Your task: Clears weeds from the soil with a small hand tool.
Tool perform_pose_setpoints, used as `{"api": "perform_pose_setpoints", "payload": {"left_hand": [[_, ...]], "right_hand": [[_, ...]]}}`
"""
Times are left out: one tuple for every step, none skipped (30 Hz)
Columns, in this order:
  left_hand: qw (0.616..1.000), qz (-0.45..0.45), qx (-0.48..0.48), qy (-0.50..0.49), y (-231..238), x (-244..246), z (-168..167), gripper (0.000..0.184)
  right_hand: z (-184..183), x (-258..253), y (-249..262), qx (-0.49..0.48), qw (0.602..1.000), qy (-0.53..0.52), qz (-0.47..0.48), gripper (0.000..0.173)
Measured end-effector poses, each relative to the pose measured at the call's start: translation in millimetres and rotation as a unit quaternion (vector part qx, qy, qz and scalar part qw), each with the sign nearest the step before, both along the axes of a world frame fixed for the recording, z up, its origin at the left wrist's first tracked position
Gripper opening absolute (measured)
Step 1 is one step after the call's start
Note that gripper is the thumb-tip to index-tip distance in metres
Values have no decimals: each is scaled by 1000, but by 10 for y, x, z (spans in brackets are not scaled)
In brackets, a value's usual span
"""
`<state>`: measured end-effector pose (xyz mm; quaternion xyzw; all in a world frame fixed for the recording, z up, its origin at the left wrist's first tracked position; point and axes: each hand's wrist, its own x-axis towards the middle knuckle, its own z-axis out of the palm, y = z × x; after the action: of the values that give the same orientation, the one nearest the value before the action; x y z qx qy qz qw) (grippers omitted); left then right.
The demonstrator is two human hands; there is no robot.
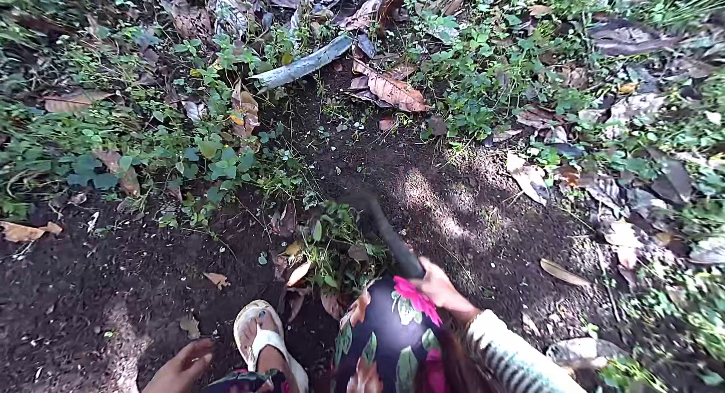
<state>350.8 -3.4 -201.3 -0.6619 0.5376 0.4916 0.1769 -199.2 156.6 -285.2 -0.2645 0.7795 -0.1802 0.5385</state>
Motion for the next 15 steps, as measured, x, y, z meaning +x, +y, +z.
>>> {"api": "perform_pose_setpoints", "payload": {"left_hand": [[1000, -3, -4, -1, -11, -11, -12, 41], [1000, -5, -4, 0, -21, -29, -21, 40], [1000, -6, -5, 0, -26, -43, -32, 39], [1000, -9, -4, -1, -31, -44, -45, 39], [1000, -13, -1, -3, -31, -29, -54, 39], [1000, -18, 2, -6, -25, -10, -53, 39], [1000, -21, 6, -7, -21, -8, -52, 40], [1000, -23, 11, -7, -23, -23, -45, 40], [1000, -25, 13, -6, -44, -36, -29, 40], [1000, -23, 11, -2, -58, -34, -36, 40], [1000, -19, 8, 3, -42, -10, -49, 39], [1000, -14, 6, 4, -24, 26, -59, 39], [1000, -12, 3, 3, -30, 35, -61, 39], [1000, -10, 2, 1, -50, 14, -60, 38], [1000, -11, 2, -1, -66, -27, -51, 38]], "right_hand": [[22, -82, -166, -20, 998, -19, -53, 58], [19, -147, -358, -52, 990, -44, -122, 57], [-9, -196, -574, -89, 975, -62, -193, 55], [-53, -215, -796, -117, 956, -75, -258, 52], [-139, -192, -978, -128, 937, -85, -315, 50], [-278, -111, -1057, -125, 926, -82, -347, 53], [-439, 13, -999, -105, 932, -68, -341, 60], [-578, 165, -799, -72, 952, -41, -295, 65], [-677, 319, -502, -33, 975, -11, -218, 68], [-747, 430, -185, 6, 990, 15, -140, 68], [-812, 498, 132, 21, 996, 24, -82, 64], [-830, 523, 392, 12, 998, 23, -53, 57], [-729, 491, 494, -8, 998, 18, -55, 49], [-560, 403, 423, -21, 998, 17, -64, 48], [-388, 303, 236, -27, 997, 22, -70, 52]]}}
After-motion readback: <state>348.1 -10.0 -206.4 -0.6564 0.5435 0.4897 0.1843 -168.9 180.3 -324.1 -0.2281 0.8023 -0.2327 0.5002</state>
